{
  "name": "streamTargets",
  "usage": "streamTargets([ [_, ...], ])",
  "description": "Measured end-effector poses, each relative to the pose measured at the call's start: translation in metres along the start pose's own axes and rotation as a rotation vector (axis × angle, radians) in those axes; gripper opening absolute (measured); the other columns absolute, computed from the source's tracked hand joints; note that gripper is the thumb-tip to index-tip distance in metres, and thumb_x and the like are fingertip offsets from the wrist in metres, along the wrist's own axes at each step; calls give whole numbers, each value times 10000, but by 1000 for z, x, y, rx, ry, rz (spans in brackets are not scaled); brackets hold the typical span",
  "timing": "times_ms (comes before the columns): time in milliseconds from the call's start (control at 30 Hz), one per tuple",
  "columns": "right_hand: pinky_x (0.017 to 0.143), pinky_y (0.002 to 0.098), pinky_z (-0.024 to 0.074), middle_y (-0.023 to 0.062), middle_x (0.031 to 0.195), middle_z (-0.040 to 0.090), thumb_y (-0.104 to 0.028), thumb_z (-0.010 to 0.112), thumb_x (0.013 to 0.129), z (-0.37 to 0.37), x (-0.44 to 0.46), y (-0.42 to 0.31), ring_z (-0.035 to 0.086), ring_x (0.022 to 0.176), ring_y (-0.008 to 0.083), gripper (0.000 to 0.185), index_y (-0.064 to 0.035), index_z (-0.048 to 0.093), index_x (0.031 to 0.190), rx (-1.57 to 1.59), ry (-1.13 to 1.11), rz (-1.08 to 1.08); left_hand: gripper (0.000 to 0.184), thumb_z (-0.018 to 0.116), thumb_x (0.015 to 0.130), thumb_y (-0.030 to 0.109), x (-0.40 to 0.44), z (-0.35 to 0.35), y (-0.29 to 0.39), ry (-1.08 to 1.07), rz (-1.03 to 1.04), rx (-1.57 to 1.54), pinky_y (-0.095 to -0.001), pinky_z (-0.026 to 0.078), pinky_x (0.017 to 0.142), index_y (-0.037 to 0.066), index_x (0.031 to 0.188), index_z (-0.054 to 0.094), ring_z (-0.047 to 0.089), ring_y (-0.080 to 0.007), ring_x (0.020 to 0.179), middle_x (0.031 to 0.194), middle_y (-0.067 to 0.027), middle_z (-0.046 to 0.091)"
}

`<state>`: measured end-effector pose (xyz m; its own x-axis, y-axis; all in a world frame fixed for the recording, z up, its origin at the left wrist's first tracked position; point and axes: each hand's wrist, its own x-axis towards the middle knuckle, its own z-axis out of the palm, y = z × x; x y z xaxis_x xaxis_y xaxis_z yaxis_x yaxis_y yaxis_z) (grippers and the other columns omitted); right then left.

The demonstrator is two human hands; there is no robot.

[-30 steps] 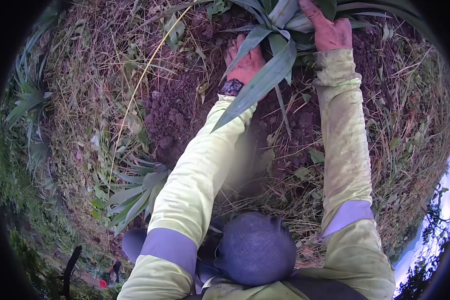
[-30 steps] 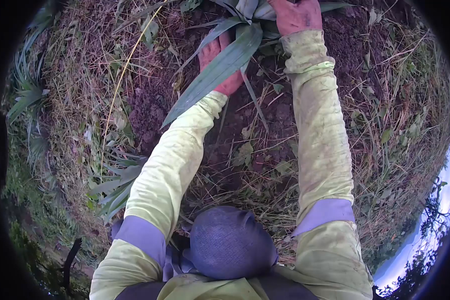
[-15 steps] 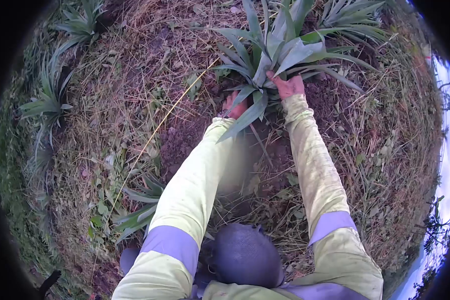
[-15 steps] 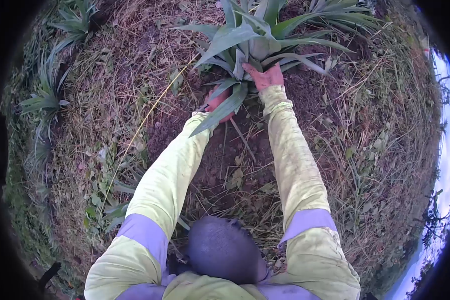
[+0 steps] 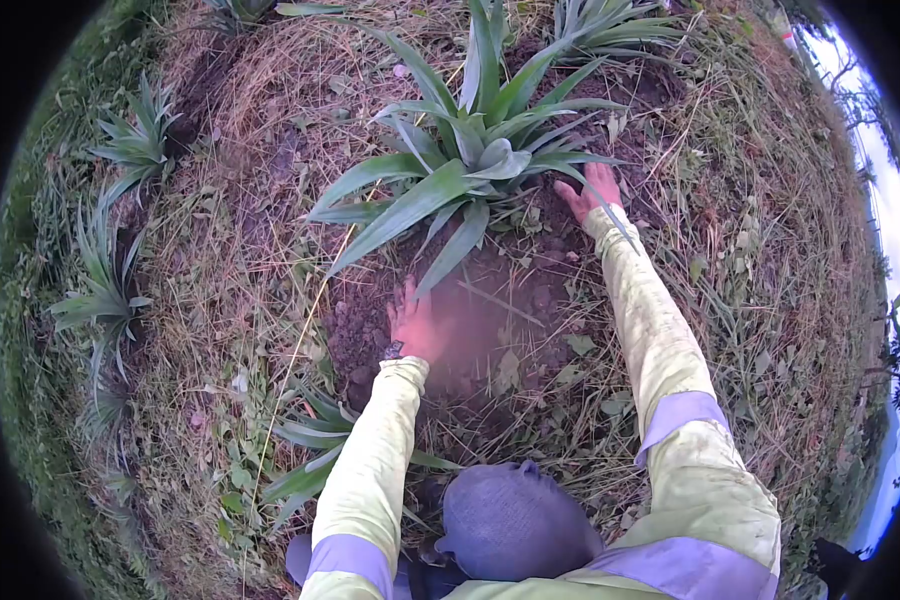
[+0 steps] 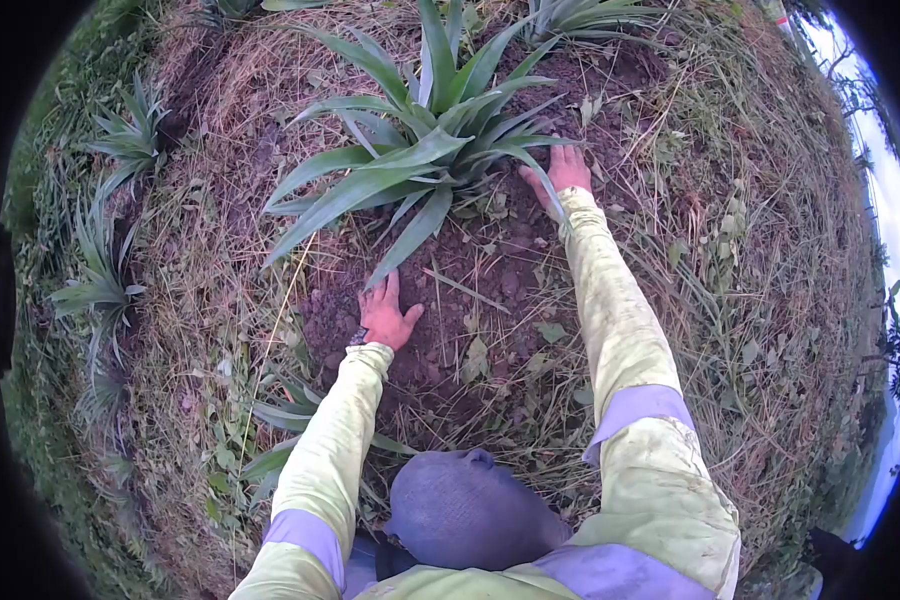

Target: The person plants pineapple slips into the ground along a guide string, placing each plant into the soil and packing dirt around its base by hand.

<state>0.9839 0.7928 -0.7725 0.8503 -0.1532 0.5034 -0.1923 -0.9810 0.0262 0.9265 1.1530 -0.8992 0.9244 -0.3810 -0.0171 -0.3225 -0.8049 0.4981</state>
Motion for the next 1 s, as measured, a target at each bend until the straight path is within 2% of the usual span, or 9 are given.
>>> streamTargets([
  [67, 1034, 440, 362, 266, 1316, 462, -451, 637, 830, 26, -12, -25, 438, 1221, 408, 760, 19, 362, 1360, -51, -54, 101, 825, 610, 821, 457, 1, 1, 8, 73, 21, 99, -562, 120, 1137, 58, 1458, 269, 180, -440, 1394, 1518, -204, 224],
  [133, 1057, 461, 327, 272, 1386, 388, -448, 619, 842, -21, -12, -63, 379, 1297, 372, 777, 39, 324, 1372, 234, -421, 249, 780, 582, 841, 442, 17, 2, 13, 182, 60, 96, -548, 116, 1142, 57, 1450, 284, 212, -424, 1387, 1504, -199, 255],
  [267, 1108, 533, 218, 287, 1396, 358, -402, 603, 849, 21, -86, -107, 328, 1309, 439, 794, 81, 282, 1391, 48, -227, 32, 689, 574, 844, 355, 76, 25, 16, 320, 158, 8, -492, 178, 1144, 68, 1426, 342, 271, -401, 1369, 1471, -205, 319],
  [433, 1111, 605, 133, 298, 1398, 368, -431, 583, 838, 32, -81, -130, 272, 1332, 481, 696, 63, 445, 1308, 2, -235, -20, 549, 549, 830, 213, 127, 50, 33, 396, 311, 64, -479, 318, 1076, 98, 1359, 451, 397, -373, 1293, 1384, -168, 455],
  [533, 1113, 625, 65, 282, 1425, 354, -433, 519, 856, 47, -67, -140, 244, 1350, 481, 620, 14, 513, 1285, -132, -294, -41, 561, 520, 882, 306, 139, 54, 37, 352, 269, 190, -515, 168, 1123, 56, 1377, 433, 298, -362, 1359, 1461, -190, 349],
  [600, 1111, 628, 53, 265, 1441, 345, -445, 494, 873, 48, -61, -149, 234, 1358, 472, 616, -1, 507, 1300, -165, -362, 12, 558, 566, 833, 254, 136, 49, 22, 258, 390, 112, -481, 318, 1074, 100, 1358, 457, 411, -376, 1280, 1392, -183, 439],
  [800, 1106, 633, 31, 280, 1467, 282, -481, 548, 849, 26, -68, -147, 176, 1384, 470, 674, 4, 484, 1313, -54, -410, -31, 538, 590, 841, 272, 126, -17, 19, 349, 650, 156, -496, 301, 1094, 95, 1339, 491, 374, -415, 1302, 1380, -218, 437],
  [900, 1106, 623, 88, 286, 1453, 295, -470, 567, 832, 23, -69, -143, 227, 1357, 475, 652, 18, 518, 1262, -39, -456, -86, 566, 610, 828, 311, 126, -5, 7, 377, 221, -102, -471, 279, 1105, 92, 1335, 484, 358, -422, 1305, 1373, -207, 447],
  [1000, 1107, 605, 125, 279, 1430, 322, -449, 584, 819, 26, -69, -136, 259, 1339, 468, 614, 11, 548, 1224, 18, -405, -124, 581, 583, 840, 325, 153, 9, 2, 393, 169, -55, -476, 257, 1112, 97, 1356, 448, 329, -409, 1322, 1398, -195, 407],
])
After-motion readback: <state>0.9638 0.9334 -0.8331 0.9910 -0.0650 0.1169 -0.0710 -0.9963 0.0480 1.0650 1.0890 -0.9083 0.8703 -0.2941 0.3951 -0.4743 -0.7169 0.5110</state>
